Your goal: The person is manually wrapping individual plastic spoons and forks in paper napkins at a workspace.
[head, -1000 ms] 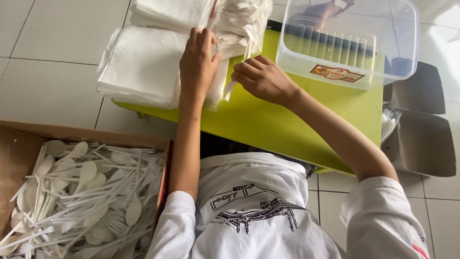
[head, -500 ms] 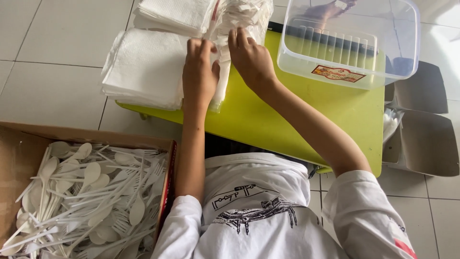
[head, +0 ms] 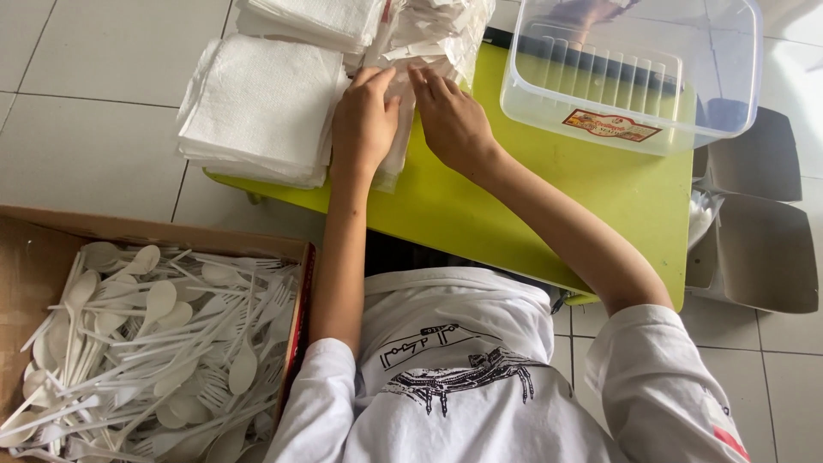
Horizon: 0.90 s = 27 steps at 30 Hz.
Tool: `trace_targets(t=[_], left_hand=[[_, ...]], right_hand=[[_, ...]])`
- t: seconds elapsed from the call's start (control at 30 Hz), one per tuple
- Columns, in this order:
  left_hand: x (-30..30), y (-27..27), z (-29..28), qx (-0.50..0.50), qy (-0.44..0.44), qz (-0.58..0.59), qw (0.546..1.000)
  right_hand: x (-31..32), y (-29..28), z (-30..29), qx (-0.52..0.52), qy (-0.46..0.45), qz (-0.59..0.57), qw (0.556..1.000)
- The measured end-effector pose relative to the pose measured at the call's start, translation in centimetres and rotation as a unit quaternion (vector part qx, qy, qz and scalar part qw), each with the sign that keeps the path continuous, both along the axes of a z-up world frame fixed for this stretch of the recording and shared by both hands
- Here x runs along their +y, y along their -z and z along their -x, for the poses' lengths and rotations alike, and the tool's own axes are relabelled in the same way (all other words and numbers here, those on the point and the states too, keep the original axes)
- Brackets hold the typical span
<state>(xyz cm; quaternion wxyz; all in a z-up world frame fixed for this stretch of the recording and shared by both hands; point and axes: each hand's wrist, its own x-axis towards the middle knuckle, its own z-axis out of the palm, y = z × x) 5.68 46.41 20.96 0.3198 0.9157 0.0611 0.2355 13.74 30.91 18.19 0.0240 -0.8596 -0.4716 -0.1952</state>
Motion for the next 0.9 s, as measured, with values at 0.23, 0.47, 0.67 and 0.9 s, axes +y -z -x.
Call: trace_targets(t=[0.23, 0.47, 0.67, 0.9], left_hand=[[0.3, 0.6, -0.1, -0.017, 0.002, 0.023, 1.0], [-1.5, -3.1, 5.0, -0.037, -0.006, 0.029, 0.999], [2.1, -3.3, 9.6, -0.039, -0.256, -0.151, 0.954], [2.8, -1.3, 10.9, -0.031, -0.226, -0.11, 0.967]], right_hand=[[1.4, -1.3, -0.3, 0.232, 0.004, -0.003, 0.973], [-0.4, -3.7, 2.8, 0.152, -0.006, 0.037, 0.988], [0.4, -7.3, 6.5, 0.12, -0.063, 0.012, 0.991], [2.9, -7.5, 6.6, 0.156, -0.178, -0.009, 0.971]])
